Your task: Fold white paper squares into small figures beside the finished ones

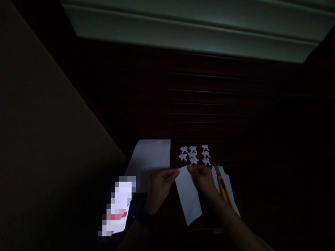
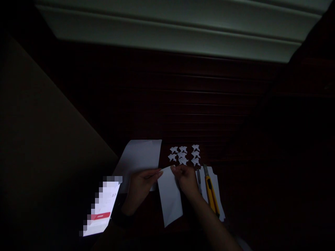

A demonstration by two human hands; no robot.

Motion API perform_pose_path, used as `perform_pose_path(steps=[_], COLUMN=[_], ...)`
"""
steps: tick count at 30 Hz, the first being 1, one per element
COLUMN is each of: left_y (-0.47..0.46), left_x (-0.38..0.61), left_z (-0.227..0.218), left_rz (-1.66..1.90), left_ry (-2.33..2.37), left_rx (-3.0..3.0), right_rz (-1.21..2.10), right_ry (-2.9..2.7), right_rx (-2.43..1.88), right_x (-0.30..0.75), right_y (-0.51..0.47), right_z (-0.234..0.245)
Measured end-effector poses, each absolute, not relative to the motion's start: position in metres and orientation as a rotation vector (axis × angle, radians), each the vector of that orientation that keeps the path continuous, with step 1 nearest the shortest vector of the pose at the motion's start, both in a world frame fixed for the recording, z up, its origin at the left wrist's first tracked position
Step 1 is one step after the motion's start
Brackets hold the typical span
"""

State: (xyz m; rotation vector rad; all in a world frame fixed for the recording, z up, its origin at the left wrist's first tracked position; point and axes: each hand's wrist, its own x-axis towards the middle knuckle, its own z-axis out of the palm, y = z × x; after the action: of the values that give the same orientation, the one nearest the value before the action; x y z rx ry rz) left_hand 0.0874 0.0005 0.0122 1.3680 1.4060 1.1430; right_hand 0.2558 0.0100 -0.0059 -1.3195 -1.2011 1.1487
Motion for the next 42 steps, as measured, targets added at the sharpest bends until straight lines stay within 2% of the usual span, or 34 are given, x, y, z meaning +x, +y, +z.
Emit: perform_pose_path(steps=[11, 23, 42], left_y=[0.002, 0.005, 0.006], left_x=[0.087, 0.076, 0.076], left_z=[0.012, 0.025, 0.025], left_rz=[1.12, 1.134, 1.207], left_ry=[1.362, 1.584, 1.413], left_rx=[1.38, 1.401, 1.236], right_rz=[1.206, 1.228, 1.1], right_ry=[-1.084, -1.205, -1.332], right_rx=[-1.247, -1.274, -1.347], right_x=[0.256, 0.256, 0.252], right_y=[0.013, 0.01, 0.007], right_z=[-0.015, -0.012, -0.005])
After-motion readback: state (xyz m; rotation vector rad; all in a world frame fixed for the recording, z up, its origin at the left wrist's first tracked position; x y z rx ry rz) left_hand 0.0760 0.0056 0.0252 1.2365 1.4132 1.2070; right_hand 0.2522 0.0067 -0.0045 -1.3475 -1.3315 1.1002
